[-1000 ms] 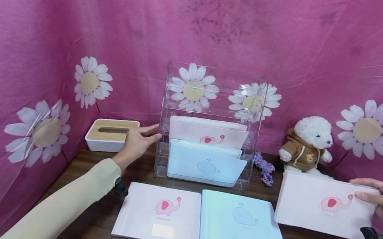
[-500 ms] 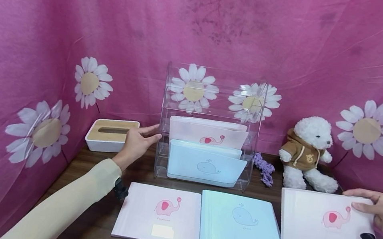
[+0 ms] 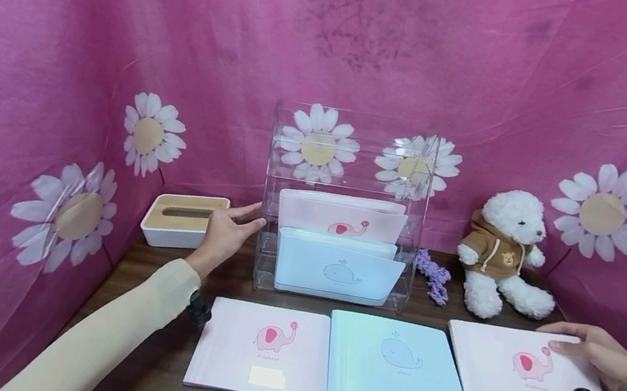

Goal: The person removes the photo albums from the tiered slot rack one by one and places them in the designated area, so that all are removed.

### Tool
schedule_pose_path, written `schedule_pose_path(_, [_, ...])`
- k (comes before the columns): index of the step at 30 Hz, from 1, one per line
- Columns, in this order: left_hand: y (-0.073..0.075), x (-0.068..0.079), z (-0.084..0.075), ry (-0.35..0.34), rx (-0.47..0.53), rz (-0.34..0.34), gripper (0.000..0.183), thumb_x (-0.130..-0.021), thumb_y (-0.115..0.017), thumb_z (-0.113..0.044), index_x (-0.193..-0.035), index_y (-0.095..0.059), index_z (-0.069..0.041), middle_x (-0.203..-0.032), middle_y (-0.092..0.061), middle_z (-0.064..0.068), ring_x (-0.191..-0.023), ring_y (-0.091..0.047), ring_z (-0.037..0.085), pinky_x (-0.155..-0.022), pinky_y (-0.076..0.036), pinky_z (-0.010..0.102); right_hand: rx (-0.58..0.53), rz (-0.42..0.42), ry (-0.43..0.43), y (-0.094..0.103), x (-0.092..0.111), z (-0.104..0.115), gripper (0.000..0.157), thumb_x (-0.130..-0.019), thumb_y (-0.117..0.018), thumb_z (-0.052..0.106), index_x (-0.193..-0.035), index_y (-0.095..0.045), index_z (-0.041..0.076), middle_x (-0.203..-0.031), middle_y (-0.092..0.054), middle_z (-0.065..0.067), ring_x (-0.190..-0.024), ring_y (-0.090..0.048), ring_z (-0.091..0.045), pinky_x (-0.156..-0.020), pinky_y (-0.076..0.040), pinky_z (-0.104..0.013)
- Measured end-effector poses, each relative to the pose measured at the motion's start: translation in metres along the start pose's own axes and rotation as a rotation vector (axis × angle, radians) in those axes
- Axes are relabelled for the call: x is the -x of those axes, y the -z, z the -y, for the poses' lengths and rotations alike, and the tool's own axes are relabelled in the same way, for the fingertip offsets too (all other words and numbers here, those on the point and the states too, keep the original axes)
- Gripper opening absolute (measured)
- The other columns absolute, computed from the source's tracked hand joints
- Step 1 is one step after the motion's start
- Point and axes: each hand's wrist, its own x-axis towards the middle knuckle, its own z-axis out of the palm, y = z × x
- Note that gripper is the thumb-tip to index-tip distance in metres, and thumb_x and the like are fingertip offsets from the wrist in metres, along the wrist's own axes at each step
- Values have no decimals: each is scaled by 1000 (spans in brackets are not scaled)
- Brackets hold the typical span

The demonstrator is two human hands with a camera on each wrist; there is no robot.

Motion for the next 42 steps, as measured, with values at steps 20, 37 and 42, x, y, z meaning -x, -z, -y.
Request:
schedule_pose_path(20, [-1,0,1,3,42,10,43,-89,-79,-12,-130,-70,-8,-125,-73,15,-119,-68,24,-83,-56,11,286,-236,-55,-18,-10,-4,46,-91,-74,20,-122,-62,-12,-97,-58,38,-91,-47,21,-72,-34,-12])
schedule_pose_path(37, [-1,1,1,33,39,26,45,-90,-78,-15,-133,-68,-10,-129,-71,13,-122,-67,23,-88,-57,16,299,-227,-145,-20,-15,6,56,-90,-76,21,-127,-57,-15,-99,-71,15,-83,-53,16,-70,-41,-10])
schedule_pose_path(42, [-1,1,-1,22,47,27,45,-90,-78,-14,-133,-68,-9,-128,-71,14,-122,-67,24,-89,-57,17,234,-253,-114,-17,-14,7,59,-91,-74,18,-130,-51,-20,-96,-70,25,-84,-57,17,-70,-45,-7])
